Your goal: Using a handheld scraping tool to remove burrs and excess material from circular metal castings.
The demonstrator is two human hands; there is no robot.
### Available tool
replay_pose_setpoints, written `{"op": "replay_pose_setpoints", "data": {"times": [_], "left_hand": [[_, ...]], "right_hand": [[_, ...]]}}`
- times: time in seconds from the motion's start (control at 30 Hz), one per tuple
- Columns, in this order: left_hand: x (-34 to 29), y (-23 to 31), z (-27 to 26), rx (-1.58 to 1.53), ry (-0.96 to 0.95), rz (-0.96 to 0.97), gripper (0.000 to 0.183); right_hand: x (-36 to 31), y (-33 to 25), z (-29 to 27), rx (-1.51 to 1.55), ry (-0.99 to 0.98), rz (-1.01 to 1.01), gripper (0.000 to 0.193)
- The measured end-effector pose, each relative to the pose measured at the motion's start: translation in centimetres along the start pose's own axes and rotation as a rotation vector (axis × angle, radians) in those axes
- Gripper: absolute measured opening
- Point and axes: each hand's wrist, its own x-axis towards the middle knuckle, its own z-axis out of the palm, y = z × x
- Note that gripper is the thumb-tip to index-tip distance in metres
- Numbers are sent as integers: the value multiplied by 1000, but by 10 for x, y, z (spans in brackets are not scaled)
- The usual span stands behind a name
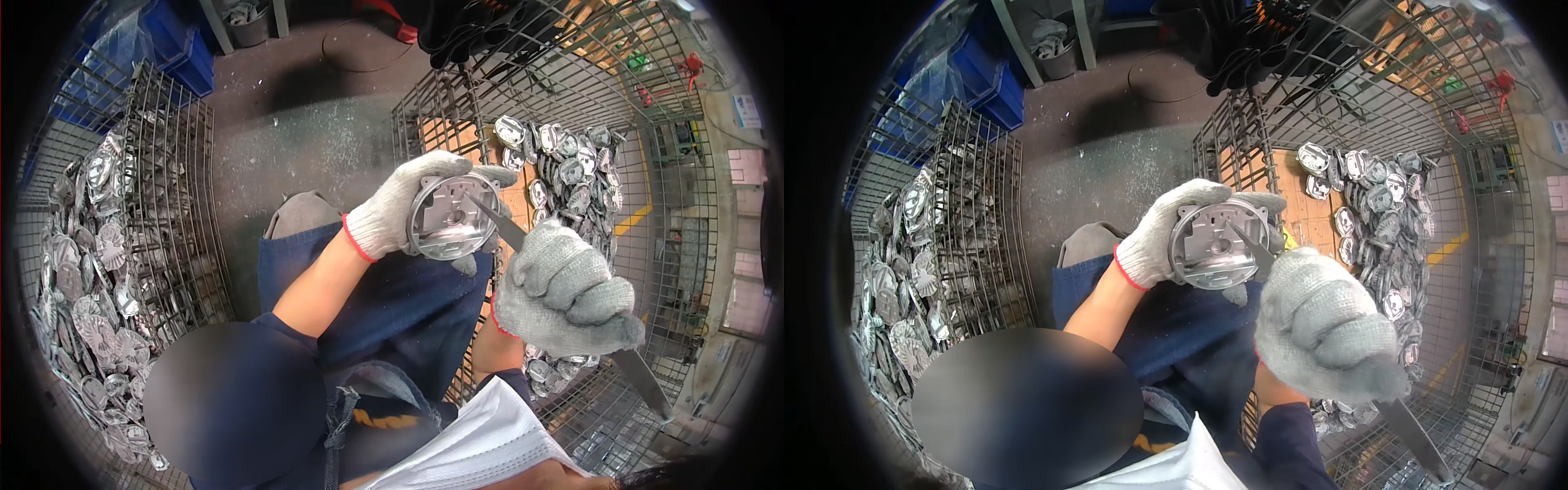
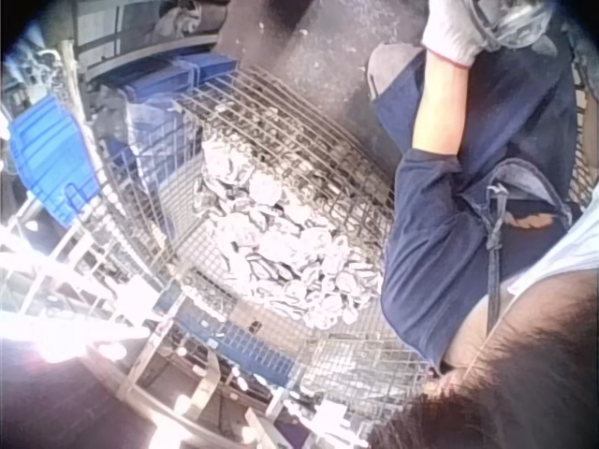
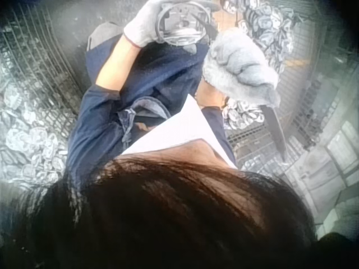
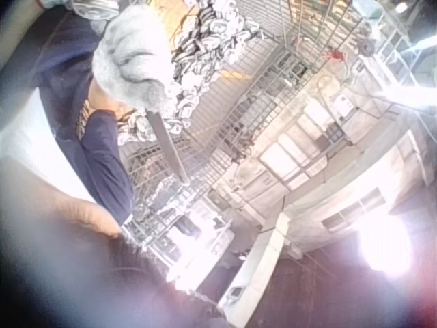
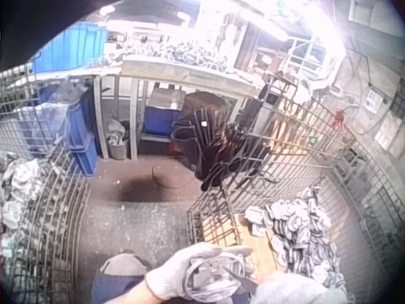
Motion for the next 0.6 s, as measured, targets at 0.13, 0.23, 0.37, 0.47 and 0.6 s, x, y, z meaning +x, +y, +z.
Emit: {"op": "replay_pose_setpoints", "data": {"times": [0.13, 0.23, 0.37, 0.47, 0.6], "left_hand": [[0, -4, 1, -3, 27, -15, 66], [2, -7, 0, 79, -18, -8, 67], [4, -12, -3, 125, 29, -39, 67], [9, -12, -6, -17, 42, -32, 67], [10, -5, -9, -111, -82, -37, 69]], "right_hand": [[-7, -5, 5, -87, 81, 65, 64], [-8, 1, 10, -33, 113, 23, 63], [5, 1, 13, 41, 167, 99, 63], [14, -14, 16, -72, 93, -53, 65], [12, -32, 16, -113, 3, -169, 66]]}}
